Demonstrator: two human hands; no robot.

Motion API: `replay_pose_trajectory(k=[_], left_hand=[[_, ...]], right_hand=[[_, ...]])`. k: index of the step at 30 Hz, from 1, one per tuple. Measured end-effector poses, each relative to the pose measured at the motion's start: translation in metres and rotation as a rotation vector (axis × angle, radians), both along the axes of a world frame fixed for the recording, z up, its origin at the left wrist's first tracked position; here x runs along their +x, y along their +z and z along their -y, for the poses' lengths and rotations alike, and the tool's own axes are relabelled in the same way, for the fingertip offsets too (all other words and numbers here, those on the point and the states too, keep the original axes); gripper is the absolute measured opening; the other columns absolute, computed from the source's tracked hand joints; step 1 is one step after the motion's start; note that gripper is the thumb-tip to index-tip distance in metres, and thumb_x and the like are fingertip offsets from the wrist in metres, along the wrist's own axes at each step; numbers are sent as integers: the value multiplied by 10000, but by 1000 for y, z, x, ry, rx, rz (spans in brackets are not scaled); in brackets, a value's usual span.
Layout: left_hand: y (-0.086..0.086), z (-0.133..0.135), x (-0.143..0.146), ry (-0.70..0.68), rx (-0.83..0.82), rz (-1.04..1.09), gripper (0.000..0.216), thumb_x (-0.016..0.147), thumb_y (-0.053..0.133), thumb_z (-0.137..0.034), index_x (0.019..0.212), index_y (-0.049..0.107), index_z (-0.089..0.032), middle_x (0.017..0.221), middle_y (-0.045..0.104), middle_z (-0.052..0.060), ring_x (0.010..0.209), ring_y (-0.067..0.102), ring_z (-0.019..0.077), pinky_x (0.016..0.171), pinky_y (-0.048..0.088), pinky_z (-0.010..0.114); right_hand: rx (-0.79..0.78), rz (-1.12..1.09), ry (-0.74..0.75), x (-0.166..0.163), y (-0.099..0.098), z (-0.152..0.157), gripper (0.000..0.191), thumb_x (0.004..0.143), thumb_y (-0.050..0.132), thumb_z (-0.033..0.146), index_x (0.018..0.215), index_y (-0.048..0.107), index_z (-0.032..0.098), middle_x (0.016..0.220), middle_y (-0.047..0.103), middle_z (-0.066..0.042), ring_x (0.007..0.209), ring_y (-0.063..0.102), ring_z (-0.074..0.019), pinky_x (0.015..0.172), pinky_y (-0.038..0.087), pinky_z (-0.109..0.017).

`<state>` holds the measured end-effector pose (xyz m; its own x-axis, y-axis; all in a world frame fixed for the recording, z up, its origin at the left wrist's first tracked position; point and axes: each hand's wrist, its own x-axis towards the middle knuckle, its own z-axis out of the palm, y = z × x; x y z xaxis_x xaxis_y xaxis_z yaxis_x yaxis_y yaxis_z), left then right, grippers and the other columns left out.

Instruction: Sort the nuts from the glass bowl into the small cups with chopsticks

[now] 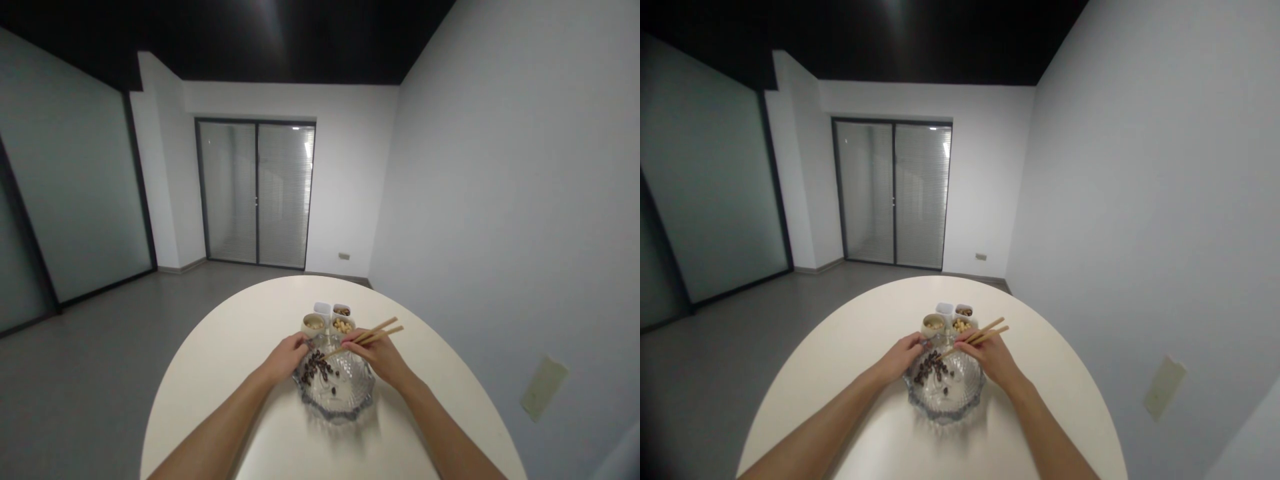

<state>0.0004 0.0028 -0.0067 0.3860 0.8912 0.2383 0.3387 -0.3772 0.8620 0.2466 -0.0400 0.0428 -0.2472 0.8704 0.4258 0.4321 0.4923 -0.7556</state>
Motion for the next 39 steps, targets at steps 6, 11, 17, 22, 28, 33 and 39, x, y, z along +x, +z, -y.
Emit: replay_pose_trajectory(k=[6, 11, 17, 22, 28, 33, 39], left_hand=[[-5, -4, 0, 1, 4, -3, 237, 809, 463, -306, 892, 625, -153, 892, 666, 36, 854, 571, 199, 766, 419, 281], [-8, -6, 0, -8, 8, 19, 228, 807, 467, -303, 887, 624, -158, 890, 665, 33, 859, 572, 198, 778, 420, 281], [-3, -2, 0, -2, 4, 11, 217, 784, 457, -279, 869, 618, -160, 892, 661, 32, 864, 567, 200, 782, 412, 284], [-1, -1, 1, -6, 4, 9, 205, 789, 458, -295, 850, 602, -162, 874, 649, 27, 862, 564, 201, 768, 406, 285], [-4, -3, 1, 4, -2, 10, 196, 795, 462, -290, 849, 601, -163, 851, 647, 20, 833, 557, 191, 746, 405, 276], [-4, -4, 1, 5, 2, -3, 223, 789, 457, -274, 884, 624, -161, 894, 658, 32, 850, 560, 195, 766, 404, 281], [-1, -2, 1, 12, 3, -23, 239, 787, 453, -287, 887, 631, -161, 886, 656, 33, 858, 565, 201, 769, 407, 286]], right_hand=[[20, 38, 26, 2, 0, 1, 240, 837, 682, 430, 890, 744, 204, 881, 751, -54, 856, 691, -237, 813, 531, -349], [36, 40, 41, 2, -1, 2, 237, 830, 689, 437, 878, 749, 212, 871, 753, -53, 841, 693, -239, 791, 536, -345], [33, 57, 38, 1, -3, -1, 226, 833, 687, 427, 888, 753, 218, 862, 759, -50, 827, 698, -237, 780, 543, -345], [45, 54, 27, 0, -3, 0, 227, 838, 684, 422, 887, 751, 211, 878, 760, -56, 848, 700, -240, 803, 545, -355], [27, 35, 28, -2, -1, 3, 255, 823, 693, 450, 882, 754, 210, 868, 763, -60, 833, 706, -245, 786, 555, -361], [25, 27, 42, -2, -1, 2, 264, 816, 697, 457, 891, 754, 210, 886, 765, -62, 848, 709, -250, 802, 560, -373], [25, 22, 44, -3, -1, 3, 262, 816, 698, 449, 903, 755, 209, 905, 766, -63, 872, 708, -252, 830, 557, -383]])
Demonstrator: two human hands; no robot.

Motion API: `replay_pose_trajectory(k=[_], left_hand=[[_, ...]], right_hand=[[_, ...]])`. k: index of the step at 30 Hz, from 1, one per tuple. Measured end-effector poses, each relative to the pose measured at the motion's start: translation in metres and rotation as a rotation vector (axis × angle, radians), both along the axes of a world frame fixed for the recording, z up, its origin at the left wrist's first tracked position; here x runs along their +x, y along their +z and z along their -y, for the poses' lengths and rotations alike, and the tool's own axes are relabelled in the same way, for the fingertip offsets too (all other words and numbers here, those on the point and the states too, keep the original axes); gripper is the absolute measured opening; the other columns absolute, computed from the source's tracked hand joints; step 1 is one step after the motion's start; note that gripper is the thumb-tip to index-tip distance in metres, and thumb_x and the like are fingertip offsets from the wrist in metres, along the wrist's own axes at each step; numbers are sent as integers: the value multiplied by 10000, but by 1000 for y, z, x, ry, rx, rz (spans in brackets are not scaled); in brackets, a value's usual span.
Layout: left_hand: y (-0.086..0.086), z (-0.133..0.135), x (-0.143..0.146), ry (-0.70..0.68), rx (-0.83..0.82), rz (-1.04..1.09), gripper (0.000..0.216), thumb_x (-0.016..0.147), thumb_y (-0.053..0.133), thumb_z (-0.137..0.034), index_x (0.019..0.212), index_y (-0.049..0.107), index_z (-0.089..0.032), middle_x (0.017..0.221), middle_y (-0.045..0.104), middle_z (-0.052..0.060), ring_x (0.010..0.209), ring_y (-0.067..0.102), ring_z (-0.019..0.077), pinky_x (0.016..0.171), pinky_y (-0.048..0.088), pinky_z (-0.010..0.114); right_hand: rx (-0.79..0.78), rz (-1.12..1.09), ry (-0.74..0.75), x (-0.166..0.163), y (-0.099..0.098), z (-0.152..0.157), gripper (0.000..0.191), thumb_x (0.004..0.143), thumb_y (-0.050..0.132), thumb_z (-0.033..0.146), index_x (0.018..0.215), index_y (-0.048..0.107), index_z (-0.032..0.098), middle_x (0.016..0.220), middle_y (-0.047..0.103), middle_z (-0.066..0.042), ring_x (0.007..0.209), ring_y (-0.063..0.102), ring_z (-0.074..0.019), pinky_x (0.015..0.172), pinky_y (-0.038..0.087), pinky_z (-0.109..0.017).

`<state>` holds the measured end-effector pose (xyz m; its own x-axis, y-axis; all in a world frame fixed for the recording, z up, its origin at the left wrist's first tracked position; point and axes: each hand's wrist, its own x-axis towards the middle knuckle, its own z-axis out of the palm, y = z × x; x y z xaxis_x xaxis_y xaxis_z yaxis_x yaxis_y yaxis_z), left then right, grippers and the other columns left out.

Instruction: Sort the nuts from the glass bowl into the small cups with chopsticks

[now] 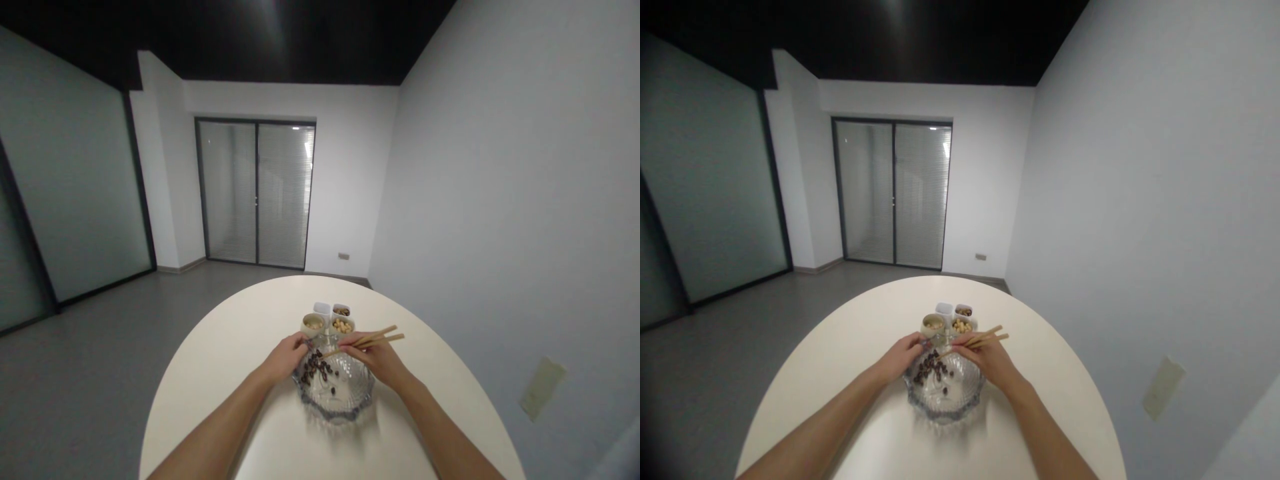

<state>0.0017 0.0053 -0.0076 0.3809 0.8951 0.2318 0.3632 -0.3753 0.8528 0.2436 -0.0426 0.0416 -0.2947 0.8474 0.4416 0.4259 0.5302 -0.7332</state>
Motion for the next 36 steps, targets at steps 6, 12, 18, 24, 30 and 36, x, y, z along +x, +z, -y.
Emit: replay_pose_trajectory(k=[6, 12, 18, 24, 30, 36], left_hand=[[1, 0, -1, -6, -1, 3, 245, 795, 454, -302, 887, 631, -159, 892, 658, 34, 853, 565, 199, 766, 411, 284], [0, 0, -1, -15, -6, 25, 239, 803, 463, -314, 882, 624, -157, 888, 658, 35, 853, 566, 201, 778, 414, 289], [-1, 1, -1, -13, -8, 39, 223, 771, 455, -255, 881, 624, -158, 907, 666, 36, 872, 569, 199, 796, 414, 285], [-1, 0, -1, -17, 5, 35, 229, 784, 448, -275, 880, 621, -159, 891, 658, 32, 879, 568, 203, 785, 412, 284], [-2, -1, -1, -29, 13, 37, 249, 772, 444, -260, 904, 626, -153, 912, 660, 40, 877, 567, 205, 806, 411, 298], [-5, -3, 0, -8, 1, 42, 230, 780, 456, -270, 887, 623, -154, 887, 666, 36, 842, 569, 202, 781, 417, 292]], right_hand=[[-9, 12, -25, 0, -2, 0, 279, 808, 705, 448, 915, 752, 195, 921, 766, -74, 881, 709, -255, 845, 559, -390], [5, -10, -14, -1, -3, 1, 283, 809, 700, 463, 911, 753, 204, 920, 766, -69, 884, 710, -256, 847, 566, -397], [56, 3, -7, 1, -4, 0, 254, 826, 689, 438, 921, 757, 212, 926, 767, -71, 878, 716, -257, 835, 574, -404], [114, 3, 12, 1, 6, 5, 191, 842, 681, 386, 919, 766, 232, 894, 777, -56, 825, 727, -244, 777, 590, -372], [183, -86, -38, 5, 19, 6, 159, 813, 716, 379, 887, 774, 250, 877, 781, -47, 813, 733, -250, 772, 602, -382], [269, -138, -177, 2, 30, -14, 186, 822, 697, 407, 891, 770, 250, 902, 776, -51, 867, 721, -259, 851, 578, -426]])
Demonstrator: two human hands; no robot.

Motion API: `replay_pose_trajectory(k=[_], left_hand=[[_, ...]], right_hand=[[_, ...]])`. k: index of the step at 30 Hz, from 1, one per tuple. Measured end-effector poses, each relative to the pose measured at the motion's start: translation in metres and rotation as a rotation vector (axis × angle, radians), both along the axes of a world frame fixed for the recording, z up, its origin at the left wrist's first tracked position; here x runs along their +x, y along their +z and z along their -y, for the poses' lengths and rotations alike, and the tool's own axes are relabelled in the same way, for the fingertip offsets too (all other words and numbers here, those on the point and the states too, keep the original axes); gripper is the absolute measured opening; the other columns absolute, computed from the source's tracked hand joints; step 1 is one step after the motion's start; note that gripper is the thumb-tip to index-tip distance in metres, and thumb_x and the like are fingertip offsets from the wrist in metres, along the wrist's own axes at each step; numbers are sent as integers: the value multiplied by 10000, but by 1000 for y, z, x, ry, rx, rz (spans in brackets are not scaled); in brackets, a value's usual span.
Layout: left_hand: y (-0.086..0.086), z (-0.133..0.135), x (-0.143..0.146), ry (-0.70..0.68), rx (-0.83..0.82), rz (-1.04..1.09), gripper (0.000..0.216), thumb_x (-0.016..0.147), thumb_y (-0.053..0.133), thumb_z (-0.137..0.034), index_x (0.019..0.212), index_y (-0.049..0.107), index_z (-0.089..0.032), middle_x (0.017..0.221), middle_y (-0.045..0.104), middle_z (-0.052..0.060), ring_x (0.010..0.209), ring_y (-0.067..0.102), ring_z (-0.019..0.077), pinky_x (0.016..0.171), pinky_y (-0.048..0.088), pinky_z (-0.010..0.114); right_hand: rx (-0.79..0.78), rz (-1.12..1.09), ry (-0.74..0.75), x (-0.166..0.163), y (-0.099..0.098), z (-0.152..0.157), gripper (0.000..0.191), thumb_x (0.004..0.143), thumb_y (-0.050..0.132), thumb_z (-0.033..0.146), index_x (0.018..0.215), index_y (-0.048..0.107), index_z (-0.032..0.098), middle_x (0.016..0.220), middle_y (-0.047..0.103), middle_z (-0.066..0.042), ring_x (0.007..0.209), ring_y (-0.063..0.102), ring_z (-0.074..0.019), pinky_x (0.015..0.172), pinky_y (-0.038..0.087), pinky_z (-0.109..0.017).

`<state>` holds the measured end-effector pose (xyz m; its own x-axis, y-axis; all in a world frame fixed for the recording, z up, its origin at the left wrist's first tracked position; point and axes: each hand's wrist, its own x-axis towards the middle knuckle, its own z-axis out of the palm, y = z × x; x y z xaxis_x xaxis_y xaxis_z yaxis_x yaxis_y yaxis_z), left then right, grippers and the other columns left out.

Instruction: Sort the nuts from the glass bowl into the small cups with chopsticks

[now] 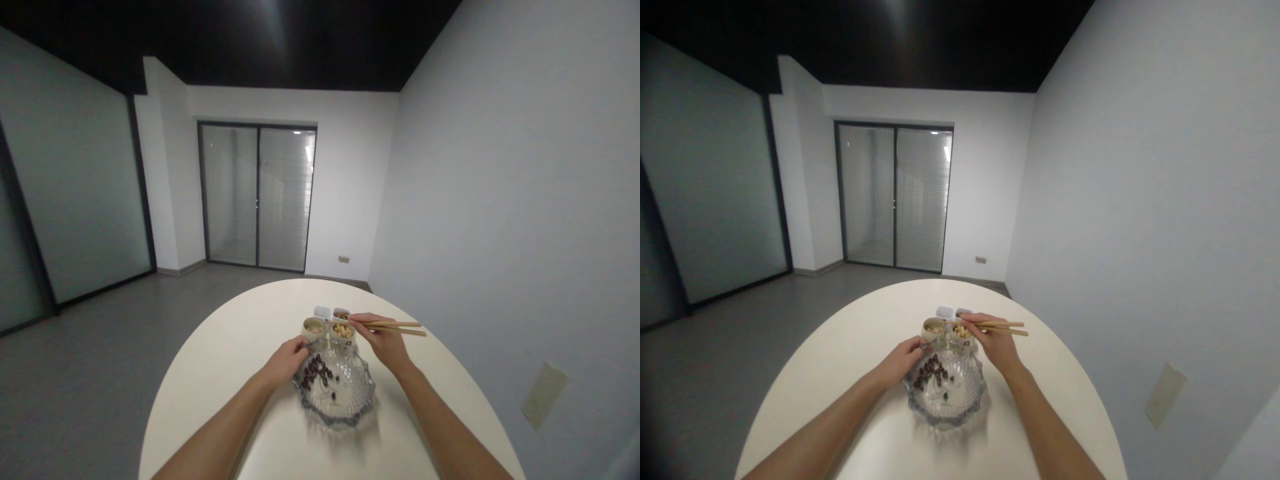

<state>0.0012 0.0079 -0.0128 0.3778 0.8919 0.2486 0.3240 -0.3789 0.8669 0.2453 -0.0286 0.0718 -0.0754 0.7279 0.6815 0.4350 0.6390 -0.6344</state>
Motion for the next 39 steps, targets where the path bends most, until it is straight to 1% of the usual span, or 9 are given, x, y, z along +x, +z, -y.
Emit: replay_pose_trajectory(k=[3, 7, 10, 14, 20, 24, 27, 33, 39], left_hand=[[2, 1, 0, -7, -2, 2, 236, 797, 459, -289, 895, 625, -153, 905, 670, 39, 852, 571, 203, 790, 417, 292], [4, 2, -1, -9, -6, -4, 249, 794, 462, -285, 908, 638, -151, 926, 674, 43, 867, 571, 204, 811, 414, 294], [4, 2, -1, -8, -11, -1, 242, 793, 470, -295, 898, 635, -153, 911, 671, 41, 867, 571, 206, 796, 413, 291], [4, 3, -1, 3, -17, -1, 236, 791, 475, -301, 891, 631, -155, 906, 667, 40, 861, 570, 207, 783, 412, 291], [4, 2, 0, -9, -14, 2, 221, 794, 469, -309, 862, 617, -160, 870, 655, 32, 848, 562, 198, 757, 409, 277], [0, 0, 0, -1, -2, 2, 220, 793, 464, -302, 868, 614, -159, 866, 651, 29, 847, 562, 196, 761, 408, 277], [-1, 0, -1, 2, -12, 1, 220, 791, 464, -307, 870, 612, -165, 862, 650, 24, 846, 563, 198, 763, 409, 282], [2, 2, -1, -1, -6, -8, 259, 789, 463, -317, 905, 631, -157, 909, 663, 40, 871, 566, 204, 800, 414, 290], [5, 4, 0, 3, 1, -13, 238, 797, 463, -306, 883, 629, -159, 906, 663, 40, 877, 568, 205, 801, 417, 289]], right_hand=[[37, 9, -35, -7, -3, -17, 212, 843, 670, 416, 915, 761, 238, 918, 771, -49, 882, 714, -245, 868, 565, -417], [71, 50, -88, -14, -12, -37, 252, 855, 641, 443, 942, 751, 232, 953, 765, -49, 924, 704, -242, 903, 541, -414], [47, 92, -88, -14, -18, -47, 254, 868, 618, 444, 939, 743, 234, 971, 759, -37, 943, 698, -231, 923, 524, -394], [-11, 99, -105, -10, -22, -50, 254, 871, 608, 446, 925, 733, 232, 966, 754, -30, 922, 698, -221, 917, 517, -381], [6, 37, -100, -6, -17, -38, 246, 878, 608, 431, 916, 729, 221, 966, 751, -44, 922, 693, -227, 912, 515, -396], [-5, -79, -112, -3, -12, -21, 253, 834, 657, 451, 873, 729, 212, 873, 759, -59, 805, 703, -228, 785, 566, -369], [-90, -114, -70, 1, -11, -6, 244, 794, 700, 456, 818, 725, 215, 785, 753, -47, 743, 699, -223, 710, 573, -342], [-283, -89, 87, 4, -24, 6, 270, 767, 725, 459, 815, 724, 194, 755, 748, -48, 702, 696, -223, 645, 564, -322], [-307, -7, 110, -7, -33, 6, 234, 777, 724, 431, 812, 728, 200, 763, 744, -34, 708, 693, -215, 661, 555, -306]])
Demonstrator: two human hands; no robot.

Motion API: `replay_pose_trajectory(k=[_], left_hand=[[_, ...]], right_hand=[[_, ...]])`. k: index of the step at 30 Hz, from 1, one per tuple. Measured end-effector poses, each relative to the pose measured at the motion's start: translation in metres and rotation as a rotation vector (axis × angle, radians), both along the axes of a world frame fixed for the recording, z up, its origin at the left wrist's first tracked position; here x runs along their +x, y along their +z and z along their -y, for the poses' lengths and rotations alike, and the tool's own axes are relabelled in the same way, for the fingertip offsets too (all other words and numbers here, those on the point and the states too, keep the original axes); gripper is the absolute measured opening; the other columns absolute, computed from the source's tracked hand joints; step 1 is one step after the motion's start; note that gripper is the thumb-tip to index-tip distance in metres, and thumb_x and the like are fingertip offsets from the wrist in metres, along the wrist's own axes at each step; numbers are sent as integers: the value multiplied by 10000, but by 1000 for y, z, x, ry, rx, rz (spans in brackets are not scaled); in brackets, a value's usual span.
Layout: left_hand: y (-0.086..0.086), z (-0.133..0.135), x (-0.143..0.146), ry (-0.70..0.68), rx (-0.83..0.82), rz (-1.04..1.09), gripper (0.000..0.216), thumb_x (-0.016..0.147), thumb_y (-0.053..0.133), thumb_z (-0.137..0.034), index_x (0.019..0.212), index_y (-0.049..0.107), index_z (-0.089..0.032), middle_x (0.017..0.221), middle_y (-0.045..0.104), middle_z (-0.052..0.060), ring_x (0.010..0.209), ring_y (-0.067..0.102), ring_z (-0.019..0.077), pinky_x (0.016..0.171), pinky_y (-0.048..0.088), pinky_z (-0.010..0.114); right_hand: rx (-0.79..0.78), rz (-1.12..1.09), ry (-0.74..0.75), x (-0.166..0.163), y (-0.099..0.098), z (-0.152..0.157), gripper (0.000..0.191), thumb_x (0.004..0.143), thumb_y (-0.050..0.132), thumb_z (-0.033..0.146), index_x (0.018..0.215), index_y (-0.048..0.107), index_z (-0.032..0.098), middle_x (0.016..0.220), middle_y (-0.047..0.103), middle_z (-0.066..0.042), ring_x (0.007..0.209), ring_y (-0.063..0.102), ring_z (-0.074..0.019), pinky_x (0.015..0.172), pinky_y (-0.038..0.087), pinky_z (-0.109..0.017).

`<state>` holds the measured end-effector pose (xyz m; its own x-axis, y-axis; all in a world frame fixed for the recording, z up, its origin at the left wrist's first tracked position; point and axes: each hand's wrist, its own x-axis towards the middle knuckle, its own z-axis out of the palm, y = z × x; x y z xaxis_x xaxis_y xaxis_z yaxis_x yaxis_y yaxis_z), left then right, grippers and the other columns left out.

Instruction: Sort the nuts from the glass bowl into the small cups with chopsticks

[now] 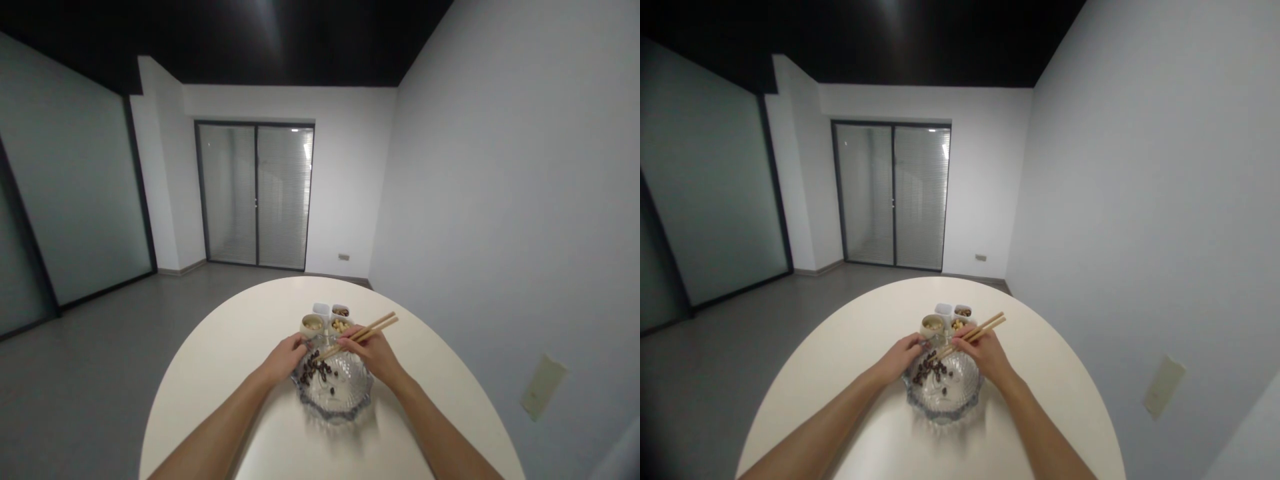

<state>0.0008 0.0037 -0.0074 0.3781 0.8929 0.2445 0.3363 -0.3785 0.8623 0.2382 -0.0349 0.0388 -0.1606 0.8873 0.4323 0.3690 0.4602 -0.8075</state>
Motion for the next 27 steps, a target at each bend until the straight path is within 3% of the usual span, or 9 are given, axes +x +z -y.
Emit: replay_pose_trajectory(k=[15, 27], left_hand=[[-4, -5, 0, -23, -5, 29, 265, 769, 470, -258, 926, 655, -153, 977, 691, 47, 933, 577, 216, 873, 418, 304], [-5, -5, 0, -2, -5, -1, 225, 801, 466, -307, 870, 618, -156, 850, 651, 27, 828, 566, 196, 741, 417, 281]], right_hand=[[-1, -18, 45, -7, -7, 0, 253, 776, 730, 426, 849, 727, 183, 780, 731, -51, 682, 667, -202, 612, 535, -301], [59, -11, 28, -1, -4, 2, 220, 804, 708, 410, 863, 742, 201, 778, 733, -42, 650, 663, -180, 576, 540, -273]])
